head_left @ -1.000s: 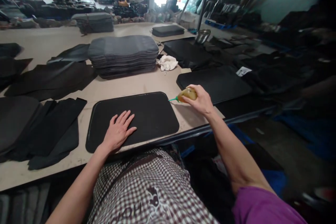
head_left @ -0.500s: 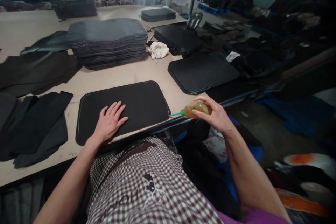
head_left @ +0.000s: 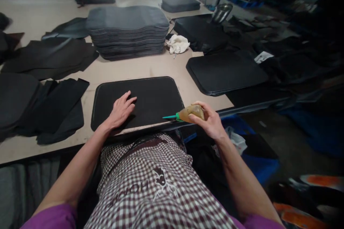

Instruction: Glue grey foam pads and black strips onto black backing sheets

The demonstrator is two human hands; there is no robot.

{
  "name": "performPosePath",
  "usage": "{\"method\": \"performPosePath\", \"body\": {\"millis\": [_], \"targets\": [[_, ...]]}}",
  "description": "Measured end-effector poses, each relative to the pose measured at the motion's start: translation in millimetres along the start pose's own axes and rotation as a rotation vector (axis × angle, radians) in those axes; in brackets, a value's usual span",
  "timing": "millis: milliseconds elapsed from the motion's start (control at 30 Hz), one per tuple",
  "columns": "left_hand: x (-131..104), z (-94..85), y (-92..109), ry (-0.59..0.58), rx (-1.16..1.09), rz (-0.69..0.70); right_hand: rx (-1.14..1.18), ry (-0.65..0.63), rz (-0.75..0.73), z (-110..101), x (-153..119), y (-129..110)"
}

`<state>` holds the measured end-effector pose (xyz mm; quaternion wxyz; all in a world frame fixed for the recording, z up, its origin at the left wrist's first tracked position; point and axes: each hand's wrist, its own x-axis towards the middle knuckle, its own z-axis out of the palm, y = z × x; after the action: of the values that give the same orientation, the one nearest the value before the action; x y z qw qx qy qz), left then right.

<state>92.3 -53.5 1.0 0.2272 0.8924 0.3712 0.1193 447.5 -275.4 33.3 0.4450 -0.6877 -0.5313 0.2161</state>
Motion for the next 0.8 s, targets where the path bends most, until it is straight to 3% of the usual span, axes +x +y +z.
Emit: {"method": "performPosePath", "body": {"millis": [167,433,600,700,800], "targets": [[0,-21.2,-7,-0.037,-0.385,-0.052,0.039,-0.136,-0.096,52,14,-30],[3,-45.2,-18,-0.171,-0.685,-0.123,0.087,-0.308,-0.381,155,37,-100],[12,-53.4,-29,-0.235,-0.895,-0.149,0.135,-0.334,-0.504,222,44,-127],[14,-56.7,-31,-0.265,-0.928,-0.153,0.119,-0.295,-0.533,242,47,-134],[15,-57.3,-33,-0.274,-0.861,-0.153,0.076,-0.245,-0.52,233,50,-129]]}}
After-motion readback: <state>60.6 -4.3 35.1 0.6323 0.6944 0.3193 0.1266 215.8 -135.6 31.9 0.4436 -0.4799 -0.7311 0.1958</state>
